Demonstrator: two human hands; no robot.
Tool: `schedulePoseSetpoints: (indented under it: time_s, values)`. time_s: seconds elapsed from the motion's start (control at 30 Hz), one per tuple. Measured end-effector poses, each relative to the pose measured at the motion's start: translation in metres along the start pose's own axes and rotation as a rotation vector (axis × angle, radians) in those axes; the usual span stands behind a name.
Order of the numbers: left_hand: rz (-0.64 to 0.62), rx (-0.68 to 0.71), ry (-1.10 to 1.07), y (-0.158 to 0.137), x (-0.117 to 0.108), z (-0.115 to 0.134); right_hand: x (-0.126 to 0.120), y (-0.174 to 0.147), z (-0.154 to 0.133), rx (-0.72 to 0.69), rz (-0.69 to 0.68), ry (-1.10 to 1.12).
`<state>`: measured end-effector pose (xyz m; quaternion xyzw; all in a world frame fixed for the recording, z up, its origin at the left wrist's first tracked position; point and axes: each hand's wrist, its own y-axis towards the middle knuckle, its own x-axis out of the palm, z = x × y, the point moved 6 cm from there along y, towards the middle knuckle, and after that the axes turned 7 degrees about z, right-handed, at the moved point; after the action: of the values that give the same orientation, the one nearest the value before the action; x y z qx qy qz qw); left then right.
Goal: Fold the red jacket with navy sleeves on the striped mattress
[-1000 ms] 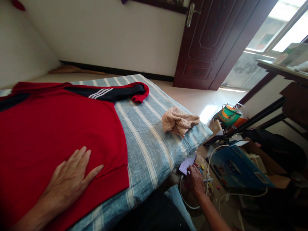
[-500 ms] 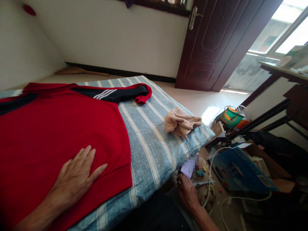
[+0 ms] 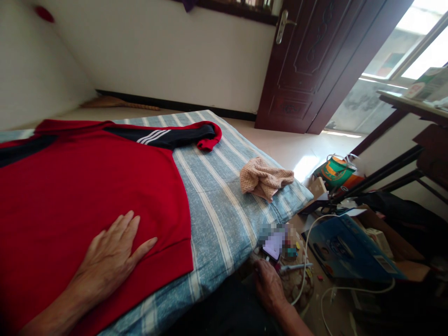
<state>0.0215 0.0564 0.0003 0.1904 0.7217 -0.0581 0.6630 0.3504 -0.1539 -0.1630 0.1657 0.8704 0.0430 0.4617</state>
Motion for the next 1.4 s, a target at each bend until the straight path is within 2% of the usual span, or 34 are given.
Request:
schedulePoseSetpoints:
  time_s: [0.2,0.4,0.5,0.73,0.9,1.1,1.27,1.4]
  values:
    - [-0.003,-0.004,-0.014,-0.001,0.003,-0.002,0.006,-0.006,0.016,0.112,-0.036,0.027]
    - [-0.013,-0.008,-0.015,0.000,0.002,-0.002,0.001,-0.005,0.015,0.164,0.027,0.031]
    - [0.009,-0.009,-0.006,-0.001,0.001,-0.002,-0.001,-0.003,0.010,0.168,0.056,0.034]
    - [0.007,0.001,-0.016,-0.001,0.002,-0.001,0.006,-0.008,0.008,0.173,-0.001,0.010]
    - [0.008,-0.007,-0.028,-0.001,0.001,-0.001,0.001,-0.010,0.020,0.210,0.045,-0.057]
    - [-0.018,-0.013,-0.035,-0.001,0.000,-0.001,-0.009,-0.006,0.035,0.150,0.105,-0.065]
    - [-0.021,-0.005,-0.012,-0.001,0.000,0.000,-0.002,-0.012,0.044,0.141,0.059,-0.087]
    - [-0.020,-0.004,0.009,-0.001,0.000,0.000,0.002,-0.012,0.050,0.136,0.078,-0.150]
